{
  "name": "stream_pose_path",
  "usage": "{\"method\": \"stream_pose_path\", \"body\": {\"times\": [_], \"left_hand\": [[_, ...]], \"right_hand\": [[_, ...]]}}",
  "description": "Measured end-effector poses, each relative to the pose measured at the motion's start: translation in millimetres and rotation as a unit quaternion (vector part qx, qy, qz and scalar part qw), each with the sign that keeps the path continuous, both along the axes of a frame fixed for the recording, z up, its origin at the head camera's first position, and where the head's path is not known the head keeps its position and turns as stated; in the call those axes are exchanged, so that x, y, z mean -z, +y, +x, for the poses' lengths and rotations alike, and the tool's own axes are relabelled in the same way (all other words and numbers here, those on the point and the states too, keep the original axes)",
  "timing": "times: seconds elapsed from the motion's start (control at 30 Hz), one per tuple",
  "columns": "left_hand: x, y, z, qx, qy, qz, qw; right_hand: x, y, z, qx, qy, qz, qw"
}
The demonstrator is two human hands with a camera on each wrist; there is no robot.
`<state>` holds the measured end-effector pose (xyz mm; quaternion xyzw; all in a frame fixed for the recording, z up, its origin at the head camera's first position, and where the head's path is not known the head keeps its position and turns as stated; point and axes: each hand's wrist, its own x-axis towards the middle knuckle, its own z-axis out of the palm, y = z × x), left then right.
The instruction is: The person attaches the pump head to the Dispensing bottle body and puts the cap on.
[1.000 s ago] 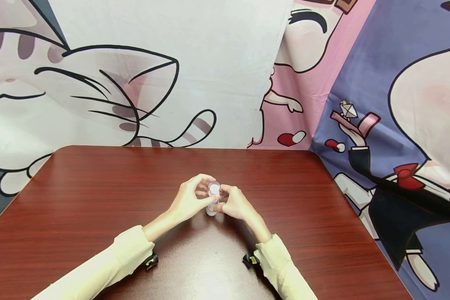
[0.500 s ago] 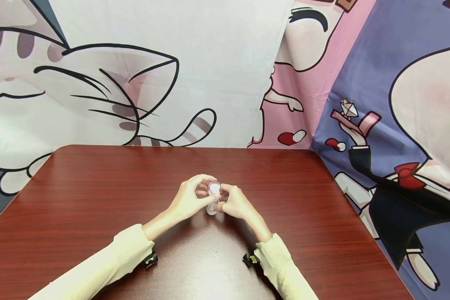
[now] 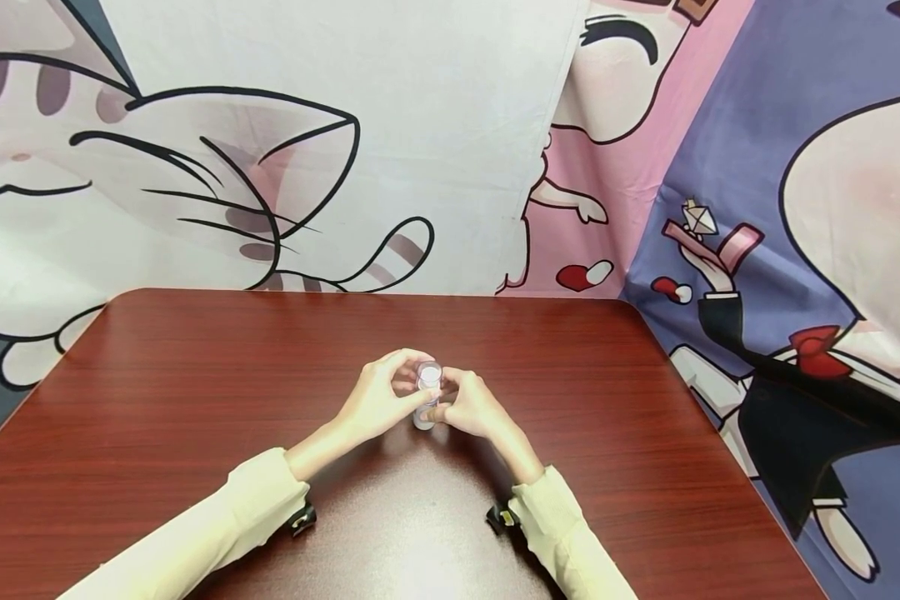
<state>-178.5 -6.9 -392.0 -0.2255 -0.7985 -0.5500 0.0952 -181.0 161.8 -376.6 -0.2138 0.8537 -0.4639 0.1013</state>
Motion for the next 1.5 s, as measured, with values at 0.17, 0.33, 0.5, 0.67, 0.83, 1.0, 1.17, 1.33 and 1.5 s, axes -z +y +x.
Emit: {"method": "stream_pose_path", "body": {"times": [0.17, 0.33, 0.5, 0.67, 0.83, 1.0, 1.17, 1.33, 1.5], "left_hand": [[0.3, 1.2, 0.9, -0.003, -0.001, -0.009, 1.0], [-0.5, 2.6, 2.9, -0.005, 0.005, -0.016, 0.9998], [-1.3, 2.9, 5.9, -0.015, 0.024, -0.029, 0.9992], [-3.2, 2.9, 6.7, -0.02, 0.039, -0.037, 0.9984], [-3.5, 2.2, 7.1, -0.016, 0.039, -0.034, 0.9985], [-3.2, 4.2, 7.3, -0.023, 0.037, -0.028, 0.9987], [-4.1, 4.5, 8.2, -0.027, 0.037, -0.034, 0.9983], [-4.7, 3.9, 9.1, -0.027, 0.041, -0.041, 0.998], [-4.7, 3.5, 8.6, -0.029, 0.05, -0.059, 0.9966]], "right_hand": [[23.8, 7, -12.6, 0.002, 0.006, -0.001, 1.0], [27.1, 10, -14.6, 0.002, 0.017, 0.0, 0.9998], [27.1, 9, -15.2, -0.002, 0.019, -0.003, 0.9998], [24.8, 9, -14.5, 0.0, 0.014, 0.0, 0.9999], [24.3, 8, -13.5, 0.0, 0.017, 0.0, 0.9999], [24.7, 9, -13.6, 0.0, 0.019, -0.003, 0.9998], [25.6, 9, -14.7, 0.003, 0.019, -0.005, 0.9998], [27.5, 9, -15.6, 0.001, 0.014, -0.008, 0.9999], [28.0, 9, -15.5, 0.0, 0.013, -0.011, 0.9999]]}}
